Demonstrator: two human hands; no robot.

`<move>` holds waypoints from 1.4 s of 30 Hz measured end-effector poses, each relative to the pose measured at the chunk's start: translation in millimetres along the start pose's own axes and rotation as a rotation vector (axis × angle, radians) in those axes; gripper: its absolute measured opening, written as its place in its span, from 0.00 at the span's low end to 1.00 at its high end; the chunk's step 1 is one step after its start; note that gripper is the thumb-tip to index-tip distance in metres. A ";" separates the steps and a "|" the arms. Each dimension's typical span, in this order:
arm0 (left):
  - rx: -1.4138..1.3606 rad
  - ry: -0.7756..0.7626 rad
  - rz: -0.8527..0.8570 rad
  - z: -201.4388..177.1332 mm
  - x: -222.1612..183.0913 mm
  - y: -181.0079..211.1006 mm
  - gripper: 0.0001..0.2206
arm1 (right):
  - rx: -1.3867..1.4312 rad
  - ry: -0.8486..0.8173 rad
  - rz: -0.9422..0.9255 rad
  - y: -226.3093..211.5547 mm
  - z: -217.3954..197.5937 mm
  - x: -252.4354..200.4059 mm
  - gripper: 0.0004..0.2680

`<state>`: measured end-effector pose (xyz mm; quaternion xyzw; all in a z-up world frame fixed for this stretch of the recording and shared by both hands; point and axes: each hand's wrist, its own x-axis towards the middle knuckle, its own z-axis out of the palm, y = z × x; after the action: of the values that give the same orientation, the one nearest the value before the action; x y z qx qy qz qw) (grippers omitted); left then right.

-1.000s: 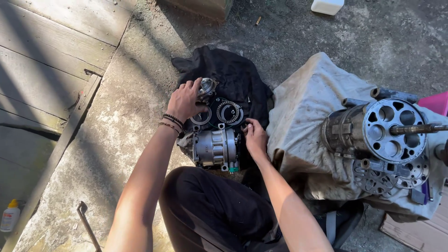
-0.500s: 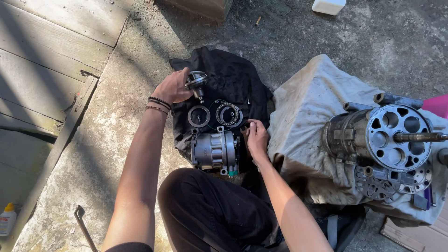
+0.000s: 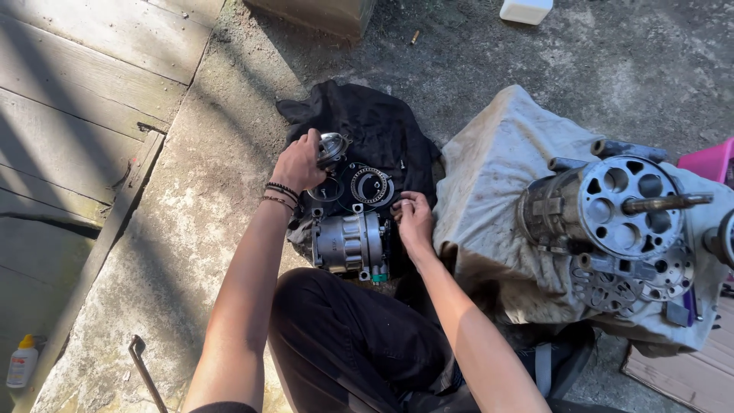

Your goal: Inspecting and assembling the internal components of an automotive AC compressor

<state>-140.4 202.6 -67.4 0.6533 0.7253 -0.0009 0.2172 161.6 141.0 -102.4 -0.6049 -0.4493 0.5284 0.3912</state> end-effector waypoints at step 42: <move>-0.999 0.247 0.660 -108.8 -154.7 423.4 0.51 | -0.175 0.171 -0.609 -276.6 -327.3 -63.3 0.03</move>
<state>235.0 149.1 199.7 0.6581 0.4170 0.4825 0.4003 447.5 161.2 222.4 -0.5163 -0.6187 0.2940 0.5140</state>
